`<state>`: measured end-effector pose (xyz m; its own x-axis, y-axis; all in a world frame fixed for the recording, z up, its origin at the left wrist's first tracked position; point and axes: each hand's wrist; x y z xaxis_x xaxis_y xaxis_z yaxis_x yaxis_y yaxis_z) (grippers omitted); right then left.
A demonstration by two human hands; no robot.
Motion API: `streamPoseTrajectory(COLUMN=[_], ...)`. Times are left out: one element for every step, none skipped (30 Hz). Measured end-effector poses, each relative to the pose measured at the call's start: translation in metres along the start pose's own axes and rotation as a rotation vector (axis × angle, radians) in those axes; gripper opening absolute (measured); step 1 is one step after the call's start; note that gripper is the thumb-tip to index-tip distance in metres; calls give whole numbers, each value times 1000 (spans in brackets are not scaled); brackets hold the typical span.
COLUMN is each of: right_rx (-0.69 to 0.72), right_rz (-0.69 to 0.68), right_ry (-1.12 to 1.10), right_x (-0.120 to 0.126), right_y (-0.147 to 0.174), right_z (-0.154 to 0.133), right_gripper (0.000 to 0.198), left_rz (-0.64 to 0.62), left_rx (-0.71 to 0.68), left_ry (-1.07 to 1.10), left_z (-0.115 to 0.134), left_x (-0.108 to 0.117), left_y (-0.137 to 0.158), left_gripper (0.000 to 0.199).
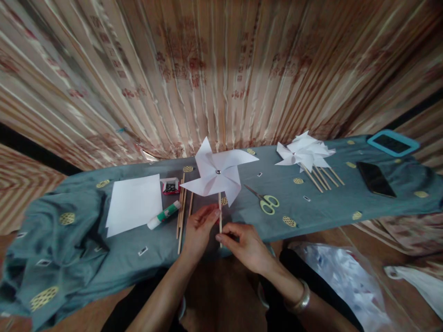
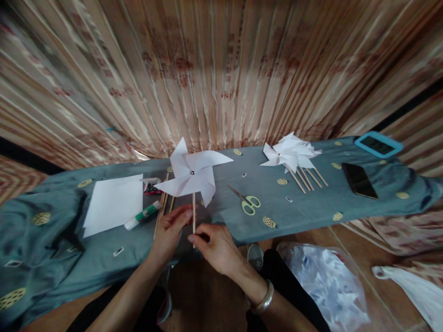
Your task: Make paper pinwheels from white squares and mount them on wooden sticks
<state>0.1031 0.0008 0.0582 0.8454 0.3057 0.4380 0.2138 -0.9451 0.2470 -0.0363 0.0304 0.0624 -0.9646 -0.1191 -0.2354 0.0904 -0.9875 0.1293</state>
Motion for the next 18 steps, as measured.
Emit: streamPoseTrajectory(right_rx=[5,9,10,12,15,19,24,29,32,34,32,25,11,-7,-28,-50,-60,-69], right_rz=[7,13,19,23,23,22,20,15,6,-5,-13,-10,11,54,115,191,261,314], right_ry=[2,6,11,17,21,25,28,28,26,19,8,-2,-14,-35,-63,-115,-192,-280], right_x=[1,2,3,3,3,3,3,2,2,3,4,7,10,14,18,23,28,33], right_y=[-1,-2,-3,-4,-4,-4,-4,-4,-4,-4,-5,-6,-9,-12,-16,-20,-25,-30], right_z=[1,2,3,3,4,4,4,4,4,4,5,7,9,12,15,19,22,25], right_gripper=[18,18,17,17,17,17,17,17,18,19,20,24,29,34,38,41,41,41], left_rz=[-1,-6,-12,-17,-19,-16,-9,1,10,16,21,25,30,35,39,42,45,47], left_rx=[10,16,18,18,20,25,33,40,47,53,57,59,60,61,63,69,79,93], left_ry=[-3,-7,-15,-26,-38,-45,-44,-38,-28,-18,-10,-3,3,8,13,18,22,26], left_z=[-1,-3,-4,-5,-7,-8,-9,-10,-10,-11,-11,-11,-11,-11,-10,-10,-10,-10], left_x=[1,2,3,4,4,4,3,3,2,2,1,0,0,-1,-1,-1,-2,-2], left_y=[0,0,0,0,0,0,0,-1,-1,-2,-2,-3,-3,-3,-3,-3,-2,-2], left_gripper=[33,33,32,31,30,30,29,29,29,29,29,29,29,30,30,30,31,31])
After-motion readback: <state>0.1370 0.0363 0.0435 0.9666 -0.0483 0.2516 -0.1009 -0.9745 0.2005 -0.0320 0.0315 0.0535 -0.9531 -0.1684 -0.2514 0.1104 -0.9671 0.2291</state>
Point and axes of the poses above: each hand's wrist, its own y-axis away from the middle knuckle, its own x-axis out of the back of the hand, z = x × y, and after that the axes turned 8 degrees about -x, right-handed
